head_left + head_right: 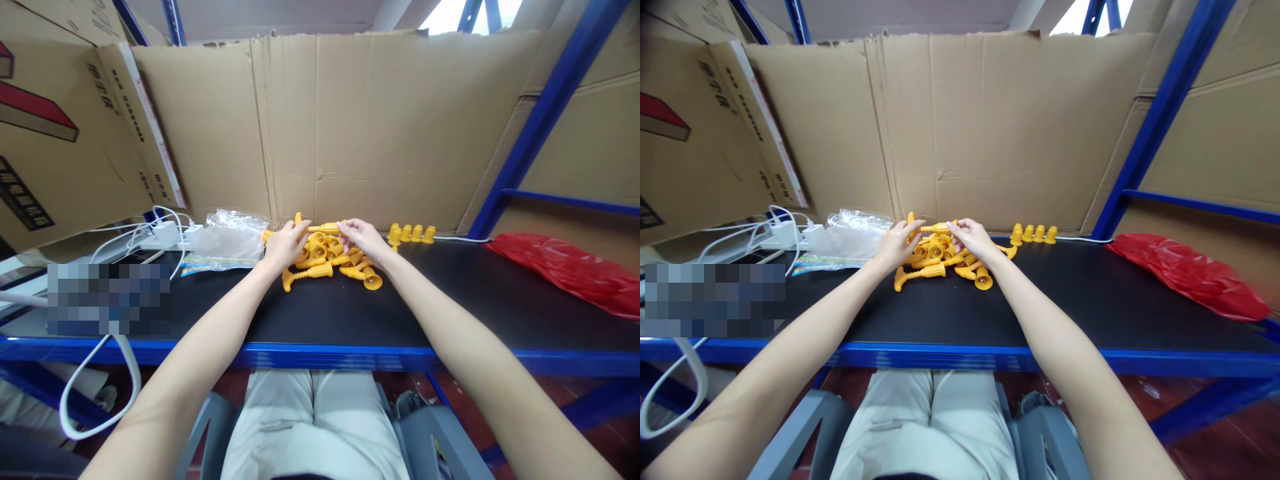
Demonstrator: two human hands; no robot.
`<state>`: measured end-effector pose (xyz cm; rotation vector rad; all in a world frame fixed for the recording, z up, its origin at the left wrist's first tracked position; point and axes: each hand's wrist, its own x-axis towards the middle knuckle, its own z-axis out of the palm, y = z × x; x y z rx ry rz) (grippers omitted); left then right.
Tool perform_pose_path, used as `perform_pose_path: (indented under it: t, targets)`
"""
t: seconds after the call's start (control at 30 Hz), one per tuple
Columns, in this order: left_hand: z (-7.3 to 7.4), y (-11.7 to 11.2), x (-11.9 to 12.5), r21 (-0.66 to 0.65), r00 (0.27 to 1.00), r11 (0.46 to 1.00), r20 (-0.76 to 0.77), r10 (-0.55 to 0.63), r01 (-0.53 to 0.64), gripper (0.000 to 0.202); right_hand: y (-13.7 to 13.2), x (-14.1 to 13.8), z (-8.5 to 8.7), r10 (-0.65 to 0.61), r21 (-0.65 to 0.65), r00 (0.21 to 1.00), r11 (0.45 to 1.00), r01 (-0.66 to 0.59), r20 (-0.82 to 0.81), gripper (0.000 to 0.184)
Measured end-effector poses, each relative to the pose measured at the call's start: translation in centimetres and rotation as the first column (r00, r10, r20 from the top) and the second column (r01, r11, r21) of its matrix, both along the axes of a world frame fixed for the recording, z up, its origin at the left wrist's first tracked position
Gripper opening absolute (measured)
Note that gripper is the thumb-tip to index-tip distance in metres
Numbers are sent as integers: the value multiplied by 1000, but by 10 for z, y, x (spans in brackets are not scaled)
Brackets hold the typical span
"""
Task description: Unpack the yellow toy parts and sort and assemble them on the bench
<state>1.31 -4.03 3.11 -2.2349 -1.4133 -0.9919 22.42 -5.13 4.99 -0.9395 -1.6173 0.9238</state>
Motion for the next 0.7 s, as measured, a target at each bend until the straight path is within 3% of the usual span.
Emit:
perform_pose_path:
  t: [0.17, 0.37, 0.53, 0.7]
  targets:
    - [-2, 2, 1, -34, 999, 999, -29, -34, 33, 38, 13, 15, -3, 27, 257, 983, 963, -74, 183, 34]
    - [-2, 2, -1, -56, 998, 998, -48, -27, 24, 38, 12, 20, -7, -268, 539, 848, 842, -25, 457, 36]
    - [1, -3, 2, -72, 993, 997, -114, -26, 18, 39, 4, 13, -7, -453, 627, 655, 778, -41, 605, 30]
    - [0, -6, 7, -75, 989, 997, -149, -24, 13, 40, 2, 10, -6, -521, 627, 499, 777, -60, 693, 25]
